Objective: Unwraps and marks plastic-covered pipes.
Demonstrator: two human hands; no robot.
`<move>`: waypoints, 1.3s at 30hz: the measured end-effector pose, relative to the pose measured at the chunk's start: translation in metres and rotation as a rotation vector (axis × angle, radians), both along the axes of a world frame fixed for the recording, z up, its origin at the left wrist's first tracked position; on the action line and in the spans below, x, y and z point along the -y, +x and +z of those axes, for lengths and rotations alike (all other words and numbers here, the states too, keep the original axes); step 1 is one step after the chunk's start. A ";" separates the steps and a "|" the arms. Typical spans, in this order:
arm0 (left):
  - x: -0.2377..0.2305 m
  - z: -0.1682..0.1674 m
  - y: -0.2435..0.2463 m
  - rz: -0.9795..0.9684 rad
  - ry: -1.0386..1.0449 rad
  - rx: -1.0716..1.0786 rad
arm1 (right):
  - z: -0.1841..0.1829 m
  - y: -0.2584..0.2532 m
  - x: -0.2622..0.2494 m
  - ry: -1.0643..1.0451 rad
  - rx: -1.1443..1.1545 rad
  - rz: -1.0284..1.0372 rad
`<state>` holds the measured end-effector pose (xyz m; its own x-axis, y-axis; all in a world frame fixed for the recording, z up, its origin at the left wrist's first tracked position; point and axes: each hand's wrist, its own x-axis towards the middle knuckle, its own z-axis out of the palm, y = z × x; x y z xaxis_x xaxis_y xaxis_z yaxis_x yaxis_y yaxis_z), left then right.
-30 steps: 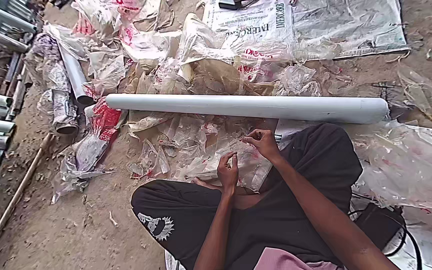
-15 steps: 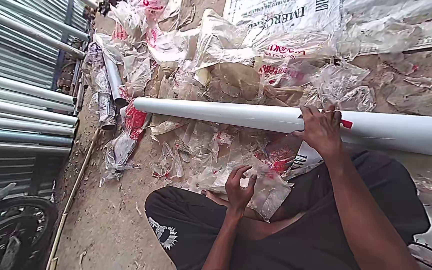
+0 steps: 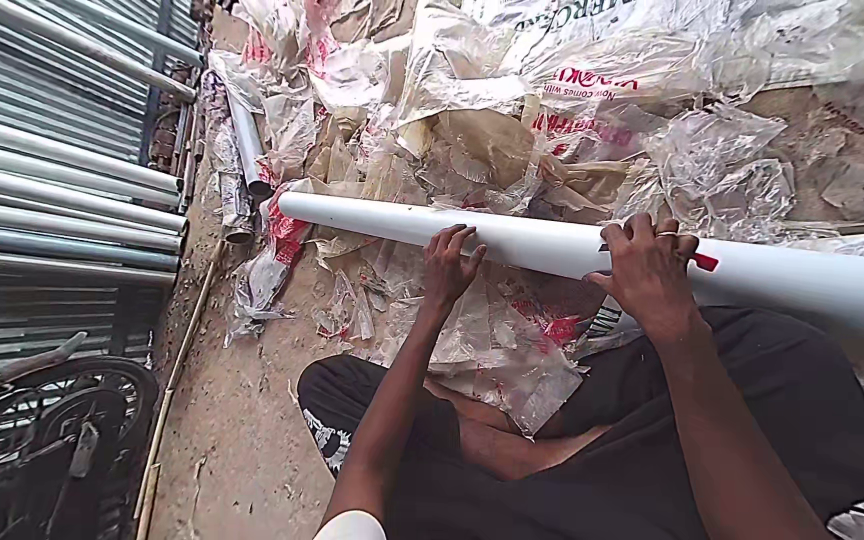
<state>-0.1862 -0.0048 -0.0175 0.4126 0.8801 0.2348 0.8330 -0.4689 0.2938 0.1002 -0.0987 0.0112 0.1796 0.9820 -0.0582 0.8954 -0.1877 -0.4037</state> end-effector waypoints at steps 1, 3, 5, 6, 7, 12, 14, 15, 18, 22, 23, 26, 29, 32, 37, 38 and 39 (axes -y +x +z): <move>-0.012 0.002 -0.007 0.016 -0.054 -0.066 | 0.000 0.001 0.000 -0.039 -0.008 0.000; -0.044 -0.001 -0.022 0.012 -0.127 -0.196 | 0.000 0.000 0.001 -0.103 0.021 0.019; -0.079 0.000 -0.030 -0.009 -0.218 -0.302 | -0.003 -0.002 0.000 -0.108 0.052 0.023; -0.094 0.007 -0.029 -0.026 -0.299 -0.348 | -0.005 -0.004 0.000 -0.091 0.050 0.015; -0.110 0.015 -0.026 -0.059 -0.388 -0.375 | -0.007 -0.003 0.000 -0.064 0.042 0.004; -0.167 0.023 -0.012 -0.224 -0.718 -0.275 | -0.022 -0.003 0.011 0.065 0.045 -0.015; -0.178 0.021 -0.017 -0.219 -0.689 -0.243 | -0.029 -0.009 0.015 0.144 0.070 -0.027; -0.179 0.021 -0.020 -0.196 -0.657 -0.222 | -0.032 -0.012 0.017 0.197 0.097 -0.028; -0.175 0.025 -0.036 -0.005 -0.515 -0.086 | -0.041 -0.020 0.018 0.361 0.199 -0.018; -0.164 0.032 -0.064 0.055 -0.467 -0.040 | -0.047 -0.043 0.006 0.549 0.325 -0.006; -0.159 0.035 -0.068 0.003 -0.503 -0.052 | -0.049 -0.050 0.003 0.589 0.346 0.002; -0.150 0.039 -0.067 -0.092 -0.577 -0.073 | -0.056 -0.070 -0.008 0.648 0.387 0.024; -0.157 0.038 -0.054 -0.083 -0.593 -0.146 | -0.068 -0.083 -0.008 0.632 0.390 0.042; -0.169 0.024 -0.027 -0.011 -0.463 -0.232 | -0.072 -0.085 -0.006 0.631 0.398 0.049; -0.199 0.031 0.036 0.141 -0.436 0.278 | -0.070 -0.086 -0.007 0.621 0.415 0.035; -0.196 0.038 0.046 0.125 -0.636 0.346 | -0.070 -0.085 -0.006 0.612 0.410 0.037; -0.192 0.045 0.053 0.072 -0.822 0.377 | -0.069 -0.085 -0.007 0.618 0.410 0.032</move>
